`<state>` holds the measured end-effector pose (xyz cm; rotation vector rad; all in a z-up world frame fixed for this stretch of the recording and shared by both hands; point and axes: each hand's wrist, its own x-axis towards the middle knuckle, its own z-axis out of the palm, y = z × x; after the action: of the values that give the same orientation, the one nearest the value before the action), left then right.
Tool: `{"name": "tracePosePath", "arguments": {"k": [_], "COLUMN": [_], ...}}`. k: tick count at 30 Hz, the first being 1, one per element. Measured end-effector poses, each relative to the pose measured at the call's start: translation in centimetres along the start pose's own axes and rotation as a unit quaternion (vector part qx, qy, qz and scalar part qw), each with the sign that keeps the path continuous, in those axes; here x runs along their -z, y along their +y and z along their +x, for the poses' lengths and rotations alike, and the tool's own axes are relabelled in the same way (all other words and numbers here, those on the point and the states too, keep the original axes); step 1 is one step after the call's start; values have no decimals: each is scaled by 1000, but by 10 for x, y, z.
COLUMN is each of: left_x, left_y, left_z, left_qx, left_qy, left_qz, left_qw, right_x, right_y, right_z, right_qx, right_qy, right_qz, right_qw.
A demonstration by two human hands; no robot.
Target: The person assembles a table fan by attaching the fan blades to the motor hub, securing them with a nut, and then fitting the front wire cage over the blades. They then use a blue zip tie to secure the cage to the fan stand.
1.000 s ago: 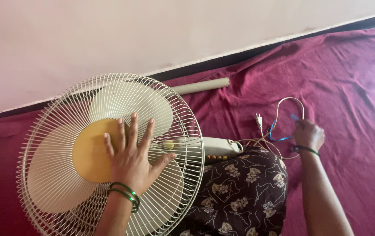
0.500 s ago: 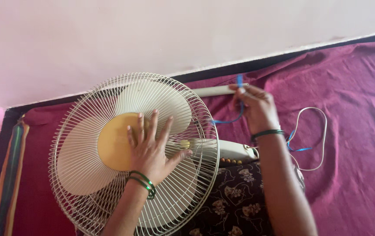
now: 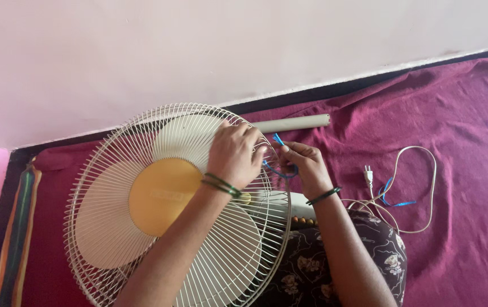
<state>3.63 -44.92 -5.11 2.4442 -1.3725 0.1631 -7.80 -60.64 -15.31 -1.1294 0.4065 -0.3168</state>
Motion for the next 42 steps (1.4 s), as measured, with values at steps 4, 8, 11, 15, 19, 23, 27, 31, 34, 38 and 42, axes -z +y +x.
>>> {"name": "tracePosePath", "arguments": {"k": [4, 8, 11, 15, 19, 23, 27, 31, 34, 38, 42], "left_x": [-17, -21, -24, -28, -32, -31, -28, -25, -24, -23, -23], "left_y": [-2, -6, -7, -12, -19, -25, -27, -25, -24, -21, -20], "left_z": [14, 16, 18, 20, 20, 19, 19, 18, 19, 19, 20], "left_qx": [-33, -62, -39, 19, 53, 60, 88, 88, 75, 35, -16], "left_qy": [55, 68, 71, 56, 49, 29, 4, -5, -11, -1, 46], "left_qz": [-176, -207, -186, -246, -332, -441, -449, -424, -428, -397, -296], "left_qw": [982, 974, 979, 967, 940, 895, 889, 901, 900, 917, 954], "right_x": [1, 2, 1, -4, -1, 4, 0, -2, -2, -2, 8], "right_y": [1, 2, -1, -15, -38, -49, -39, -28, -26, -27, -31], "right_z": [1, 3, 3, -4, -13, -15, -8, -9, -9, -4, 0], "right_qx": [-5, 1, -1, 14, 34, 53, 58, 122, 149, 174, 140], "right_qy": [11, -5, -15, -24, -118, -232, -148, -125, -96, -34, 36], "right_qz": [-14, -29, -39, -61, 119, 242, 116, -2, -42, -60, -134], "right_qw": [1000, 1000, 999, 998, 985, 941, 980, 985, 983, 982, 980]}}
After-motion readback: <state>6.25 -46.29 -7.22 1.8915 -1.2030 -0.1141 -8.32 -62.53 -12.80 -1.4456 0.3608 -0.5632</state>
